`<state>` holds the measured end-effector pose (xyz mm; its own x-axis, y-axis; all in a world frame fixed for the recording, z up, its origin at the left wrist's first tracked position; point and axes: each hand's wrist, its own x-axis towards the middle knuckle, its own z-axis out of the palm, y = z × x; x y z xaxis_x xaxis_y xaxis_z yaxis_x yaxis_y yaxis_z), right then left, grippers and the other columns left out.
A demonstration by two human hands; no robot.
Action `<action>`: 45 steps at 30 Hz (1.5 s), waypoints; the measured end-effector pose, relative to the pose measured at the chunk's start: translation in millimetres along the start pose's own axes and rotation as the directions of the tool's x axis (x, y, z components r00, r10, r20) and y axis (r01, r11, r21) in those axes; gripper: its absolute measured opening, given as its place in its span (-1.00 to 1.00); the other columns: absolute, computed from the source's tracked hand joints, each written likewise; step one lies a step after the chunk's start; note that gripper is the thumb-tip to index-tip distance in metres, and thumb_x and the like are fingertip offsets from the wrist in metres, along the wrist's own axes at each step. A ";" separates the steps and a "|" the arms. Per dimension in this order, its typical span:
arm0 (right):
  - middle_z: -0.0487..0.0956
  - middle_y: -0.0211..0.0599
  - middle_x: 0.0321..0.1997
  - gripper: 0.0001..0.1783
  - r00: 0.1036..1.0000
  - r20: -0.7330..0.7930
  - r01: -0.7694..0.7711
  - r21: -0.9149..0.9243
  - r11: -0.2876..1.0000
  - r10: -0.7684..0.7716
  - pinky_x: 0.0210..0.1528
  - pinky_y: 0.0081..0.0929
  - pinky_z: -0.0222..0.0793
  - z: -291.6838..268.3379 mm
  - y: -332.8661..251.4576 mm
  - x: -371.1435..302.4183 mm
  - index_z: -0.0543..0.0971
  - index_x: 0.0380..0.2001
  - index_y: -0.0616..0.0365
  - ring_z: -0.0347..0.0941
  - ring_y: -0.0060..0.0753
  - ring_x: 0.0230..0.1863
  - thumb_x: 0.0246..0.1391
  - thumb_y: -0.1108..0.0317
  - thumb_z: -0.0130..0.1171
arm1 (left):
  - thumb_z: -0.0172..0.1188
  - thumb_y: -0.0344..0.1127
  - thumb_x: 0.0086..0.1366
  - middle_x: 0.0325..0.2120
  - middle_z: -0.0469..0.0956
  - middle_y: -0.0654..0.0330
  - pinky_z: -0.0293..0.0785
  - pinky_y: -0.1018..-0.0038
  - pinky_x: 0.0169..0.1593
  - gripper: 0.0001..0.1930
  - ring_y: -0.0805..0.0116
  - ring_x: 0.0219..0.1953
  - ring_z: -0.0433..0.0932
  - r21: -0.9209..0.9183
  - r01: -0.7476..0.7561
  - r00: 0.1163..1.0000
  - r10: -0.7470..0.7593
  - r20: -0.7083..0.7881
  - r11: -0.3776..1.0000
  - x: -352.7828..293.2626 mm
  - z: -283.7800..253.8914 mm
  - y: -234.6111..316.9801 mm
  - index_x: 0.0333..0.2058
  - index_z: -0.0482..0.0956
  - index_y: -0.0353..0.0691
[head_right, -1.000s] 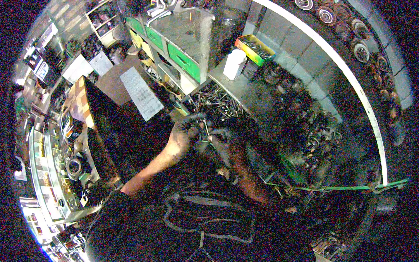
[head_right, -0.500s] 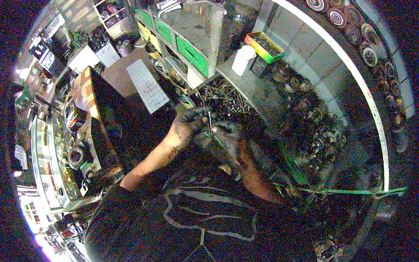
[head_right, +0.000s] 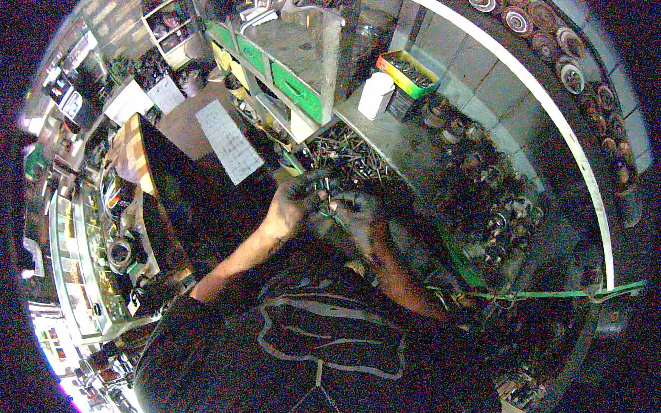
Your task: The person disassembles a mechanical component on a workbench, removes a cylindrical part, and uses pliers and a hammer to adjust internal pieces. They then retrieve a bolt from a drawer and move to a bench grinder to work on the assembly.
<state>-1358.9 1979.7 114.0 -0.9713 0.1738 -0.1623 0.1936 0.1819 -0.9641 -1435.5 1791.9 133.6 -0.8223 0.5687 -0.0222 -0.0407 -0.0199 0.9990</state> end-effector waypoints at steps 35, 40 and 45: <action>0.74 -0.41 -0.18 -0.83 0.995 0.019 0.098 0.166 0.981 -0.103 -0.06 -0.51 0.52 6.3 7.5 -1.3 0.76 -0.08 0.20 0.56 -0.59 -0.18 0.31 0.42 0.34 | 0.18 -0.49 0.49 0.13 0.68 0.12 0.51 0.40 0.27 -0.46 0.36 0.15 0.60 -0.136 0.030 0.999 -0.034 -0.024 0.990 -1.0 3.9 -5.1 0.40 0.38 -0.35; 0.76 -0.33 -0.16 -0.82 0.997 0.002 0.074 0.057 0.996 -0.074 -0.01 -0.41 0.57 5.5 8.7 -1.8 0.74 -0.09 0.19 0.62 -0.50 -0.14 0.29 0.38 0.36 | 0.20 -0.46 0.49 0.13 0.68 0.09 0.51 0.39 0.27 -0.48 0.33 0.16 0.60 -0.328 0.053 0.998 -0.060 -0.012 0.943 0.1 6.5 -8.1 0.38 0.39 -0.35; 0.76 -0.27 -0.13 -0.77 0.981 -0.083 0.156 -0.178 0.972 -0.173 0.03 -0.40 0.58 13.0 6.3 -7.2 0.71 -0.07 0.15 0.67 -0.41 -0.12 0.24 0.35 0.40 | 0.20 -0.44 0.51 0.05 0.70 0.11 0.52 0.40 0.25 -0.54 0.36 0.10 0.62 -0.303 0.008 0.998 -0.027 -0.059 0.953 -8.1 9.2 -10.4 0.33 0.43 -0.36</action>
<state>-1352.4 1967.0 106.3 -0.9753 0.2193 0.0249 0.0610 0.3763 -0.9245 -1423.2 1795.0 123.7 -0.8531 0.5193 -0.0514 -0.2170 -0.2635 0.9399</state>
